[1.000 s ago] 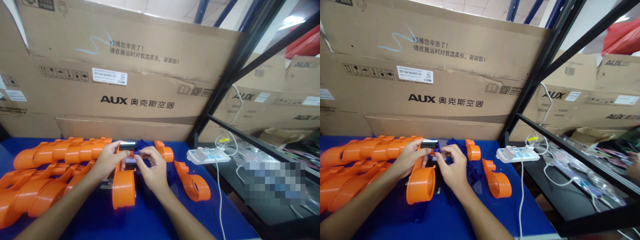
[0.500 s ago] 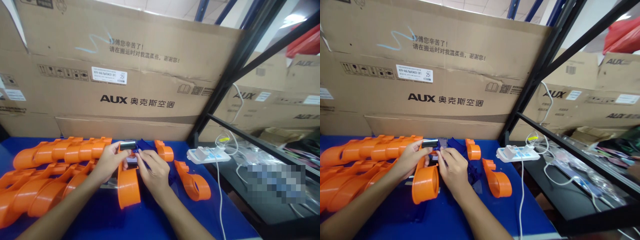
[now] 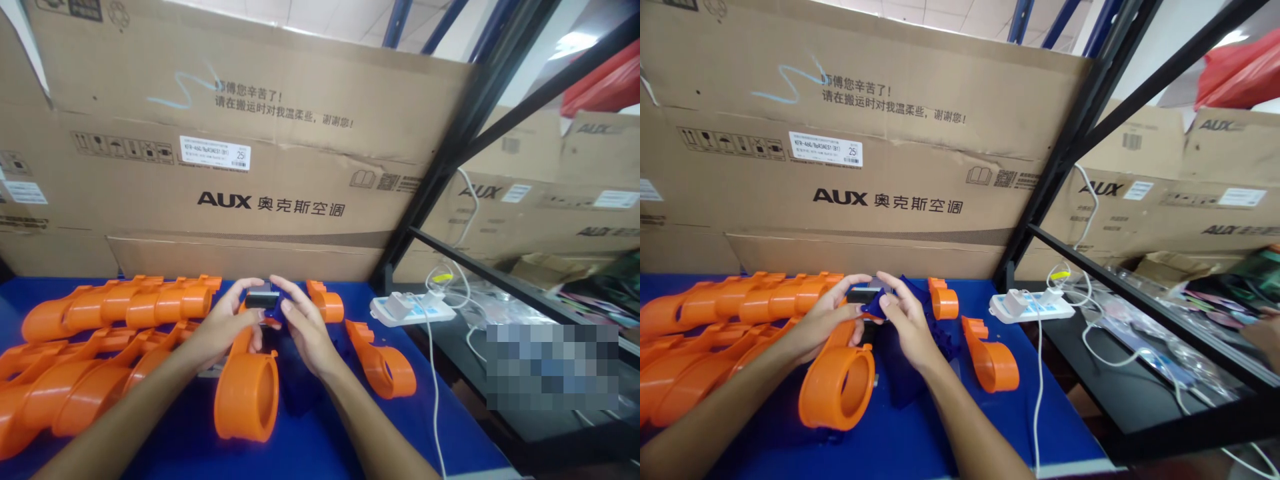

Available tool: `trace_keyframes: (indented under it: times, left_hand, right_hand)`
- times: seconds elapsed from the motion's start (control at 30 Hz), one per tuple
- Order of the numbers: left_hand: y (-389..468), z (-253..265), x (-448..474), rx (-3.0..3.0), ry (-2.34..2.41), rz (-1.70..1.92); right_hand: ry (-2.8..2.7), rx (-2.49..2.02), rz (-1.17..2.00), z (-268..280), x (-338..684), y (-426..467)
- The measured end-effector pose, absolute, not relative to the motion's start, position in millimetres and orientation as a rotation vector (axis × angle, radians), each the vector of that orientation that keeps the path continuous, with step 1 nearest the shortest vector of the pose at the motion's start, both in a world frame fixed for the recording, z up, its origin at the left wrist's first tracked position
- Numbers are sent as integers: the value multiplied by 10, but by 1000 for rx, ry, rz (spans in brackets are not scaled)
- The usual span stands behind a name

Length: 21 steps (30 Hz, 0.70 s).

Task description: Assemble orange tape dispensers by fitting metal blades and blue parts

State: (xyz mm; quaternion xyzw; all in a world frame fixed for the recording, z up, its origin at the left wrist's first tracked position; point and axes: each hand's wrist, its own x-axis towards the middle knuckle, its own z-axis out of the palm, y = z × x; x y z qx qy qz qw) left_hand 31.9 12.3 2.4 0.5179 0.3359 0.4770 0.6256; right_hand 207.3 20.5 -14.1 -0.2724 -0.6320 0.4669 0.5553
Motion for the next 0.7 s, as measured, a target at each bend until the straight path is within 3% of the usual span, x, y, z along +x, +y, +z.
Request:
trace_keyframes:
  times: [0.23, 0.7]
  left_hand:
    - [90, 25, 338, 1073, 641, 1007]
    - [56, 117, 378, 1315, 788, 1185]
  right_hand:
    - [-1424, -542, 1302, -116, 2096, 213]
    - [-1258, -657, 952, -178, 2006, 180]
